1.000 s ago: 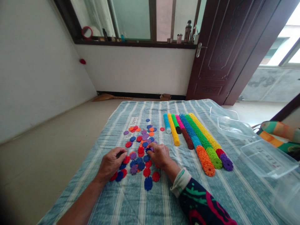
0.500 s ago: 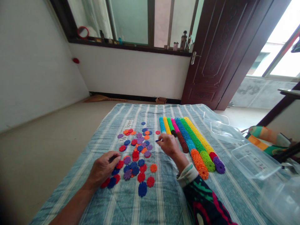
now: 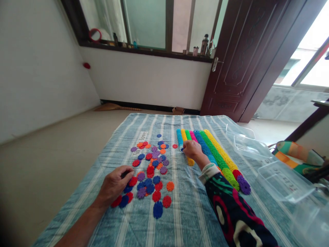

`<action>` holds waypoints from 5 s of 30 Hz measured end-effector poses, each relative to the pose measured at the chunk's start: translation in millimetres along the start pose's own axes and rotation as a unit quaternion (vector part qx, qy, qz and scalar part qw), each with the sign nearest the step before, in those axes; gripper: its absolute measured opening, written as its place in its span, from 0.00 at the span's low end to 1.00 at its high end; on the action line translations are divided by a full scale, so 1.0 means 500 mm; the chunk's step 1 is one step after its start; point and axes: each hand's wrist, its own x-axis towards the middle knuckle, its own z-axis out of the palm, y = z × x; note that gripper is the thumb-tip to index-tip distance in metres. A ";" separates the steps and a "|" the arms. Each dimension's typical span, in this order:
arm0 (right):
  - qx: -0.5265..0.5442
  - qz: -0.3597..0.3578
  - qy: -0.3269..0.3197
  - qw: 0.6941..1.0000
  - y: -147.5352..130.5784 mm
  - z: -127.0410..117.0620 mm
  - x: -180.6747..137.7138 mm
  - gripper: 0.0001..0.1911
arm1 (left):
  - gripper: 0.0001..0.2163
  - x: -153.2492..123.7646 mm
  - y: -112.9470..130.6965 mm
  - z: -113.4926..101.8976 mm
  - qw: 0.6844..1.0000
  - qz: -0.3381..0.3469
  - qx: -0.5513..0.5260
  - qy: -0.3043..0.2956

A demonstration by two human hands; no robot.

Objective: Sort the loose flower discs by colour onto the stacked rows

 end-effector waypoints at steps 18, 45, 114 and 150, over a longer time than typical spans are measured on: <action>-0.031 -0.001 -0.005 1.000 0.001 0.006 0.005 0.15 | 0.08 0.000 0.000 0.001 1.000 0.002 -0.004 -0.001; -0.016 -0.136 -0.077 0.988 -0.101 0.009 -0.093 0.12 | 0.09 -0.003 -0.002 0.002 1.000 -0.010 -0.008 -0.009; 0.031 -0.031 -0.031 0.999 0.015 -0.008 0.028 0.05 | 0.08 0.000 0.005 -0.001 0.999 -0.031 -0.019 -0.005; 0.028 -0.173 -0.070 0.982 -0.192 0.057 -0.074 0.16 | 0.10 -0.001 0.012 0.000 0.999 -0.035 -0.021 -0.016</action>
